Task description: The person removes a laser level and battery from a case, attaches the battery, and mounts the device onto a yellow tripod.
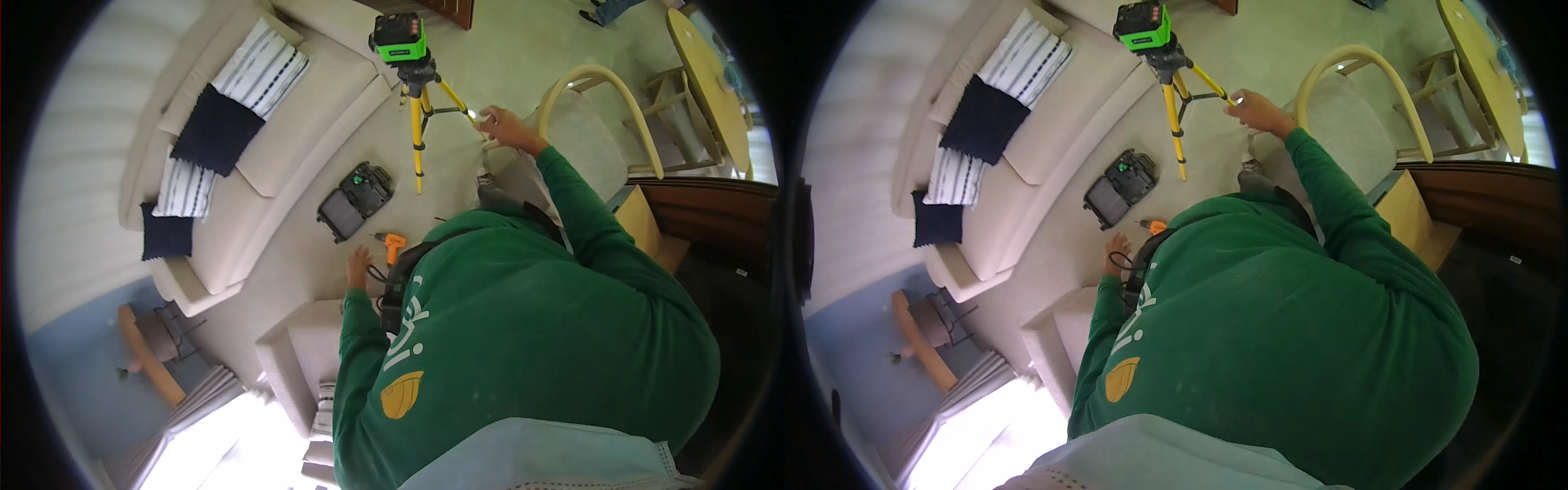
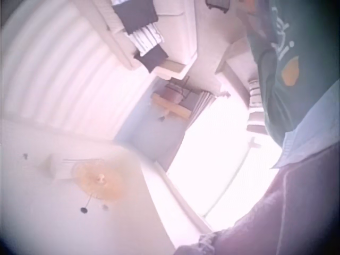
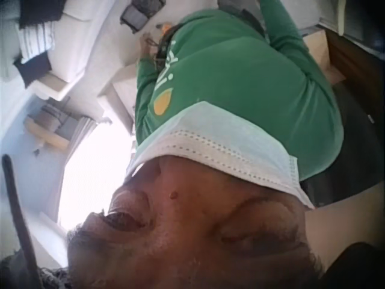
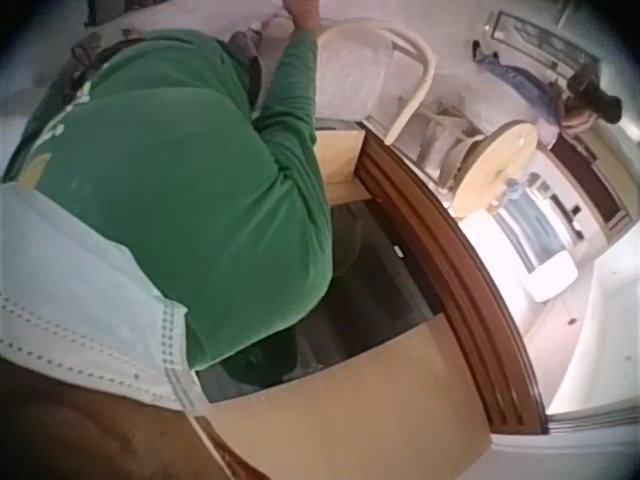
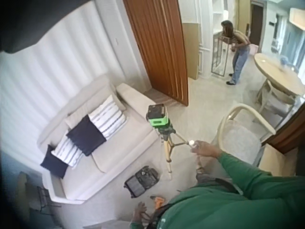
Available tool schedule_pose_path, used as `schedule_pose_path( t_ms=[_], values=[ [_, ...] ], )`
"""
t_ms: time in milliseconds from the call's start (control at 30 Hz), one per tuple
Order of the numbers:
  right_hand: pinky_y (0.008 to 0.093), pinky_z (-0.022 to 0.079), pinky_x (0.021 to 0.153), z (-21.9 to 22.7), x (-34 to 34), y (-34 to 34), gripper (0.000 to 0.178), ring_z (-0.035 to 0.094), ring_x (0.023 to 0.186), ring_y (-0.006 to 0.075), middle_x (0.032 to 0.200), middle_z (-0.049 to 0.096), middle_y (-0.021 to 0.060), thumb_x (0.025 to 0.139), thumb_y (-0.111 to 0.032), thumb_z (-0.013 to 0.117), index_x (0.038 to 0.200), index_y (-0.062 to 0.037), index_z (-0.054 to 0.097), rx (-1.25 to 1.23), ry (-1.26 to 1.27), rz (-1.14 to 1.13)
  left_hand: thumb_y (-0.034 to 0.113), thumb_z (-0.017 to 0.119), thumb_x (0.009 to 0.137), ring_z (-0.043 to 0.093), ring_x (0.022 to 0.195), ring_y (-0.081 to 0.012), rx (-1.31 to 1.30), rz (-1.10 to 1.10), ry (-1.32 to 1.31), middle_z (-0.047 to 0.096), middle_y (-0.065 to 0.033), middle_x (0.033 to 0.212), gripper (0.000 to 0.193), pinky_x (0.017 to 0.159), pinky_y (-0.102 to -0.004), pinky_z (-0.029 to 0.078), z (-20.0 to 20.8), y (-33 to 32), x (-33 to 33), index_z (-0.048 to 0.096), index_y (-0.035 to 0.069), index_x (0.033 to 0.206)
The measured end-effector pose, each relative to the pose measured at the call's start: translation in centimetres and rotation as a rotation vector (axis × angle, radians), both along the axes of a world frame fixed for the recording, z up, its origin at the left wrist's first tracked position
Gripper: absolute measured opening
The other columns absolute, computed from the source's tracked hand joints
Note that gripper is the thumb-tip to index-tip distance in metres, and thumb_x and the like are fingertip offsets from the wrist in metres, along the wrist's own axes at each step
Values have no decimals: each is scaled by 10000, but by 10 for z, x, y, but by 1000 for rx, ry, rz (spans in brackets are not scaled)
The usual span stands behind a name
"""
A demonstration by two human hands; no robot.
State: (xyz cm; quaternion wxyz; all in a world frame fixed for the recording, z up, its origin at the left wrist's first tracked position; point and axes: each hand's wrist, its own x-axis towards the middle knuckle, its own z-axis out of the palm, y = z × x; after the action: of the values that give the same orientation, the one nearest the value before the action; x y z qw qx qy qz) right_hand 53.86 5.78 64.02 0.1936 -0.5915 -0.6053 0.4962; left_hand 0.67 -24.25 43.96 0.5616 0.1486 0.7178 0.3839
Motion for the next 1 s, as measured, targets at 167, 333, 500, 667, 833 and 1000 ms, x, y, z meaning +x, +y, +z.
schedule_pose_path(
  t_ms=[167,333,500,667,833,1000],
  values=[
    [315,570,680,34,26,55,610,701,846,174,1025,715,123,1000,-397,722,1391,51,585,111,53,-40,312,727,1007,682,911,-150,278,-412,382,719,-95,1096,630,775,-287,555,160,195,97,520,-2,1513],
    [359,575,812,55,21,90,638,712,969,242,1157,725,195,982,-395,711,1407,61,575,102,144,29,432,706,1027,608,1248,-294,750,-434,683,552,-228,1439,743,1016,-417,525,304,291,195,446,10,1580],
    [359,581,815,40,7,114,630,714,985,244,1146,719,180,1001,-406,697,1410,53,561,156,150,196,599,691,991,488,1351,-402,935,-480,1036,460,-288,1454,859,1129,-512,425,378,361,265,459,11,1572],
    [379,563,875,35,-4,113,630,708,1017,271,1127,724,183,987,-411,701,1391,55,572,158,224,293,618,755,927,535,1310,-411,754,-555,1108,517,-297,1390,844,1114,-496,451,382,408,275,597,-22,1454],
    [390,559,820,25,-4,120,651,705,952,268,1037,727,161,967,-439,721,1363,60,588,151,292,254,553,797,909,633,1212,-386,739,-648,1051,602,-250,1340,772,1070,-454,505,388,423,273,638,1,1425],
    [389,548,810,23,-13,123,637,692,940,260,1019,714,153,947,-440,753,1323,52,607,154,349,221,555,795,916,630,1232,-360,709,-765,1010,617,-232,1350,755,1083,-445,494,397,433,266,642,24,1431]
  ],
)
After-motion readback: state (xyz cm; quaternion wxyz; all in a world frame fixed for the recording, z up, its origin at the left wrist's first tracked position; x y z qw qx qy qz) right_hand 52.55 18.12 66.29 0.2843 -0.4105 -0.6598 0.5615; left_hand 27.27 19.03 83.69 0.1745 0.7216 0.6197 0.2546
